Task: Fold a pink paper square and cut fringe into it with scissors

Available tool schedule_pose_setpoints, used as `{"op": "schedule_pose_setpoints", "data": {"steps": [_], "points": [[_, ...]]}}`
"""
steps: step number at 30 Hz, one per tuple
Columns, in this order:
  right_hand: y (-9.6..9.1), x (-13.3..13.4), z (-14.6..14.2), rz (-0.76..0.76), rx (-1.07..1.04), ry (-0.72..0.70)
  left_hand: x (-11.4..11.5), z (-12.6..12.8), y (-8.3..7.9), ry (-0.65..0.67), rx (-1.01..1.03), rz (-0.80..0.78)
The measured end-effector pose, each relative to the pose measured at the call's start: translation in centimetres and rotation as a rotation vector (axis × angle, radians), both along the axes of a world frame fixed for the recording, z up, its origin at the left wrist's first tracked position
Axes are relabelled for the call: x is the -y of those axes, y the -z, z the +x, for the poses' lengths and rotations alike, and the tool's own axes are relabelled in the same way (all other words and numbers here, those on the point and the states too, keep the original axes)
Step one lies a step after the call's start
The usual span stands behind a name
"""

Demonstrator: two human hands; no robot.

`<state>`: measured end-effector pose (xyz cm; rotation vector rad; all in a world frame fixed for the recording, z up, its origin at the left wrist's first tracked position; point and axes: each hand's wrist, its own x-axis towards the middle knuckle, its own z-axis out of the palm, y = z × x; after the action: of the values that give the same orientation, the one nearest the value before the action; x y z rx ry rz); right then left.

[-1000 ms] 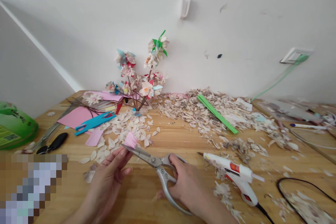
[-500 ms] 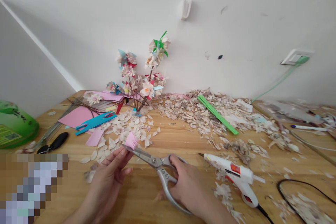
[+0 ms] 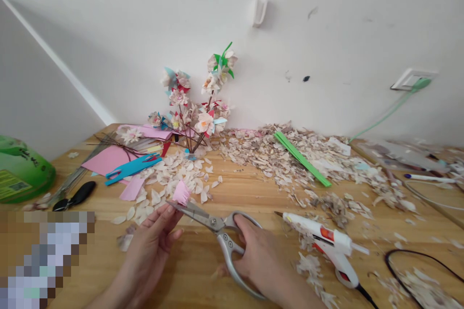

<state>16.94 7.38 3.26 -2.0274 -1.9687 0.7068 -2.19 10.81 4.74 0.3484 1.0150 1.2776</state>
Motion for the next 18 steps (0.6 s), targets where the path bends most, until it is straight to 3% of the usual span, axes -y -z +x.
{"op": "schedule_pose_setpoints", "data": {"steps": [18], "points": [[-0.11, 0.07, -0.09, 0.011, 0.011, 0.021, 0.02, 0.02, -0.23, -0.003, -0.008, -0.008]]}}
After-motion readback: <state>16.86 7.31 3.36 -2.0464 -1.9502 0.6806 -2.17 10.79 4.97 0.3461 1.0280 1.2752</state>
